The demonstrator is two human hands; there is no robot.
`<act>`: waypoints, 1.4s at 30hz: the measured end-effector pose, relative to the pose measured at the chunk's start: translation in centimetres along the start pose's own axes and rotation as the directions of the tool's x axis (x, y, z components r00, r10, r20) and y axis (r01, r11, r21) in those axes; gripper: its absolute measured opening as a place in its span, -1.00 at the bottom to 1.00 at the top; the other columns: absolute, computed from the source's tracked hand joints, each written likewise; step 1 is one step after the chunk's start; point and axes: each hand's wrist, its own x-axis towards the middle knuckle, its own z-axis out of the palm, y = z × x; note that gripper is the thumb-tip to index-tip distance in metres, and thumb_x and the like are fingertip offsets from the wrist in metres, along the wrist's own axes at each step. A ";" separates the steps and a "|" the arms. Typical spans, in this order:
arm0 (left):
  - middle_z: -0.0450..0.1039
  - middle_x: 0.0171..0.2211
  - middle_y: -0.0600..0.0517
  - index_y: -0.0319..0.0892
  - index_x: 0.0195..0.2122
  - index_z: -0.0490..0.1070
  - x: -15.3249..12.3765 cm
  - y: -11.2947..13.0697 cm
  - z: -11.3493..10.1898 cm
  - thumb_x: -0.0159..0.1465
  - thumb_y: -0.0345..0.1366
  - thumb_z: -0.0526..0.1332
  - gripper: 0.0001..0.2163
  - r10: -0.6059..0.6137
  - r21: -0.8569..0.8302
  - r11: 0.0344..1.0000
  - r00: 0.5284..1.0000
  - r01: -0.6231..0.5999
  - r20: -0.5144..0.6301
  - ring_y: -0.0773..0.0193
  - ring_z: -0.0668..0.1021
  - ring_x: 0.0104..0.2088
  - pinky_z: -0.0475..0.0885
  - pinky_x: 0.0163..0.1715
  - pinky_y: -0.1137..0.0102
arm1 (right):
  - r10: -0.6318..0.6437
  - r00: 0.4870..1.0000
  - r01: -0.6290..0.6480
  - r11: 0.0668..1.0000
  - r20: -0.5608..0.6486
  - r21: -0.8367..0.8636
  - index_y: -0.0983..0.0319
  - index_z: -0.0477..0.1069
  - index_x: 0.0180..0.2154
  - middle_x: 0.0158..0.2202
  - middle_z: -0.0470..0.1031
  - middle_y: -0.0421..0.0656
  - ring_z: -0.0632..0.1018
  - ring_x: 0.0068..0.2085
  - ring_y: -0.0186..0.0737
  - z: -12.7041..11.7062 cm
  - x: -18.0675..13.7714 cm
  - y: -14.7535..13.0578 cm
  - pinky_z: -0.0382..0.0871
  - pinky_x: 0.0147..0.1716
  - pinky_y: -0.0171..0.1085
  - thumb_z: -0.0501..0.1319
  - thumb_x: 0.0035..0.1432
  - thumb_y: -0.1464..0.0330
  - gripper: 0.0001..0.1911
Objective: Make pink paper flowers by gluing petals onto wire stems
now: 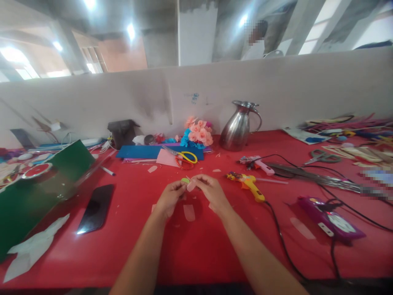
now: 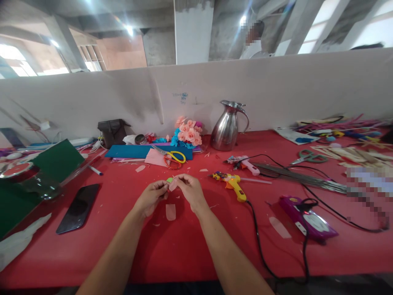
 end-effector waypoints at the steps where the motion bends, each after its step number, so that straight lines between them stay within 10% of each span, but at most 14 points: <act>1: 0.26 -0.55 0.11 -0.26 -0.49 0.39 0.0 -0.1 0.0 -0.01 -0.21 0.29 -0.80 0.008 0.006 1.000 1.000 -0.008 0.005 0.49 0.27 -0.60 0.15 -0.53 0.52 | -0.002 1.000 0.002 1.000 0.004 0.005 0.23 0.44 -0.50 -0.51 0.51 -0.19 0.50 -0.40 -0.27 0.0 0.0 0.0 0.33 -0.25 -0.26 0.23 -0.05 0.25 -0.83; 42: 0.26 -0.63 0.11 -0.26 -0.56 0.38 0.7 -0.4 0.5 -0.08 -0.15 0.30 -0.75 0.012 -0.018 1.000 0.999 -0.013 -0.049 0.46 0.24 -0.61 0.07 -0.54 0.47 | -0.016 1.000 0.014 0.996 -0.021 -0.092 0.22 0.45 -0.52 -0.50 0.50 -0.17 0.47 -0.40 -0.21 -0.5 0.8 1.0 0.28 -0.31 -0.25 0.25 -0.10 0.24 -0.83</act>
